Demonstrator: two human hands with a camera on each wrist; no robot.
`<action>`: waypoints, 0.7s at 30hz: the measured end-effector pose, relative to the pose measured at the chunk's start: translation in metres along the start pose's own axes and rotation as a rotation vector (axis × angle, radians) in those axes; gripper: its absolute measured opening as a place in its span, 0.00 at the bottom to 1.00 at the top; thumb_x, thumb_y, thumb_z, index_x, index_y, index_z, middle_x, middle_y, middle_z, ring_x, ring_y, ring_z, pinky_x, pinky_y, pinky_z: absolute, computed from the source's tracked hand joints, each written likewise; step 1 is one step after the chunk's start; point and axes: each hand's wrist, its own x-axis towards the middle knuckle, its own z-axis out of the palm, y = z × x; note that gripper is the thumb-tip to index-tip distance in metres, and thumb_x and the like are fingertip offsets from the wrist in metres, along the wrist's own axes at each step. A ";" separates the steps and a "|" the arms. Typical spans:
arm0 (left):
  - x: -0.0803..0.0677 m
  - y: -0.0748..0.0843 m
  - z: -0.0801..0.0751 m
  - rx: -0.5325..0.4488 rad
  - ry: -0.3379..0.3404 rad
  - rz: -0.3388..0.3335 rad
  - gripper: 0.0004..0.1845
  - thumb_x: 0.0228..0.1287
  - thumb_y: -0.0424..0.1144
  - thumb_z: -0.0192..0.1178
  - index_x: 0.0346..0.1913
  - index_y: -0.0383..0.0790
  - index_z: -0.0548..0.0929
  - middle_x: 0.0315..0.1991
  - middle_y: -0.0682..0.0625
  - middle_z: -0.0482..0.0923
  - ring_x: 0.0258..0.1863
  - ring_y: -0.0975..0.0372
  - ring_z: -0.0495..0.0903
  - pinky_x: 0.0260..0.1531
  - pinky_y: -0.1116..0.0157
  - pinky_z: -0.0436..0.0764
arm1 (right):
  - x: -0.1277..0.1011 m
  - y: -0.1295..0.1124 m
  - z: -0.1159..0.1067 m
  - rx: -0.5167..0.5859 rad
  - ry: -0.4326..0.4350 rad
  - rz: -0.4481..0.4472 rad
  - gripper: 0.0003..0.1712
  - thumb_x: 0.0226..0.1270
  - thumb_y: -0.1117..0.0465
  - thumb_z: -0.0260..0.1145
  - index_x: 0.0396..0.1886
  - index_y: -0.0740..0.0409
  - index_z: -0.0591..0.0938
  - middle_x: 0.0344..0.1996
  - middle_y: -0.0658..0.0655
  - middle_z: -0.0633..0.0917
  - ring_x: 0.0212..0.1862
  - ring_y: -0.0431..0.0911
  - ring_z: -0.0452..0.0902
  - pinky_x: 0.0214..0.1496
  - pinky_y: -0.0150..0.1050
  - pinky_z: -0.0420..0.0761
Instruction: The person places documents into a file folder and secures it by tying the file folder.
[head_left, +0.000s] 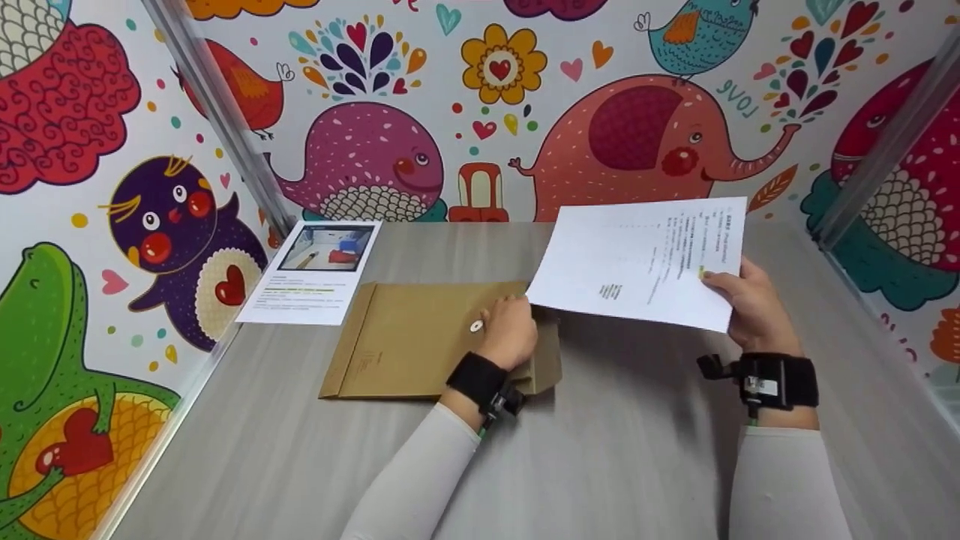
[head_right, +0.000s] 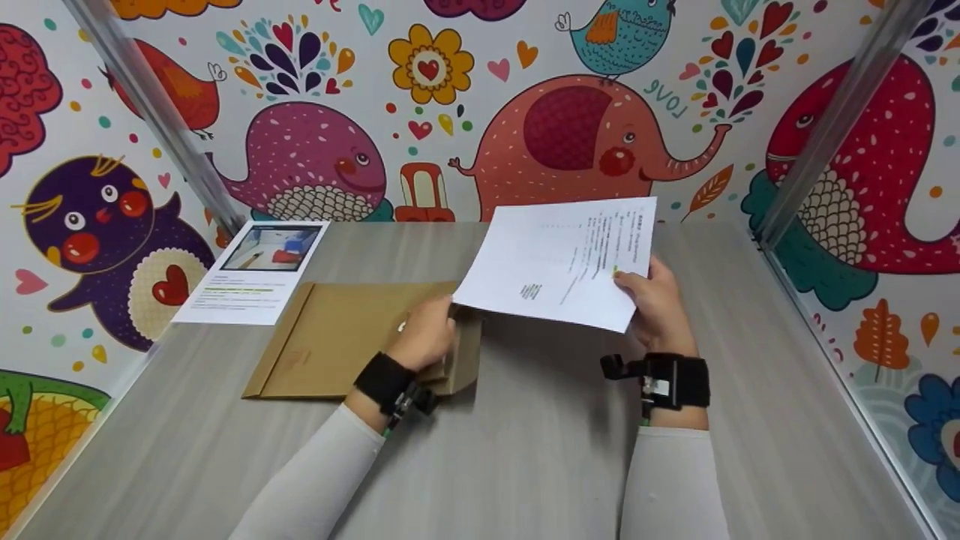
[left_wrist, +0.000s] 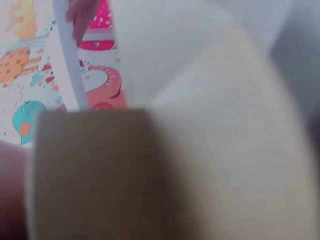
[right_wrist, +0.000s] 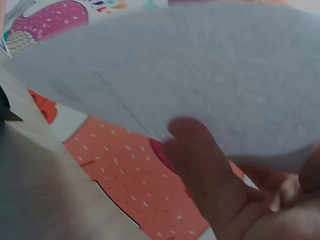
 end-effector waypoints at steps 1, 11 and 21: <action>0.002 -0.002 0.000 -0.011 0.032 0.009 0.19 0.78 0.31 0.50 0.64 0.30 0.82 0.63 0.37 0.82 0.67 0.43 0.78 0.71 0.35 0.68 | -0.001 -0.002 -0.005 -0.019 -0.021 0.001 0.45 0.80 0.63 0.63 0.88 0.49 0.53 0.57 0.46 0.87 0.52 0.46 0.92 0.51 0.43 0.90; 0.001 -0.010 -0.002 -0.084 0.160 0.080 0.25 0.78 0.30 0.44 0.71 0.28 0.77 0.72 0.35 0.77 0.76 0.42 0.73 0.76 0.34 0.63 | -0.009 -0.007 -0.033 -0.152 -0.162 0.000 0.22 0.81 0.65 0.62 0.70 0.48 0.76 0.53 0.51 0.92 0.46 0.52 0.94 0.44 0.45 0.91; 0.002 -0.013 -0.006 -0.152 0.206 0.086 0.24 0.78 0.29 0.46 0.70 0.26 0.77 0.71 0.33 0.77 0.75 0.40 0.73 0.76 0.34 0.63 | -0.003 -0.001 -0.022 -0.319 -0.151 0.053 0.30 0.78 0.57 0.67 0.75 0.53 0.72 0.52 0.47 0.92 0.49 0.51 0.93 0.48 0.45 0.90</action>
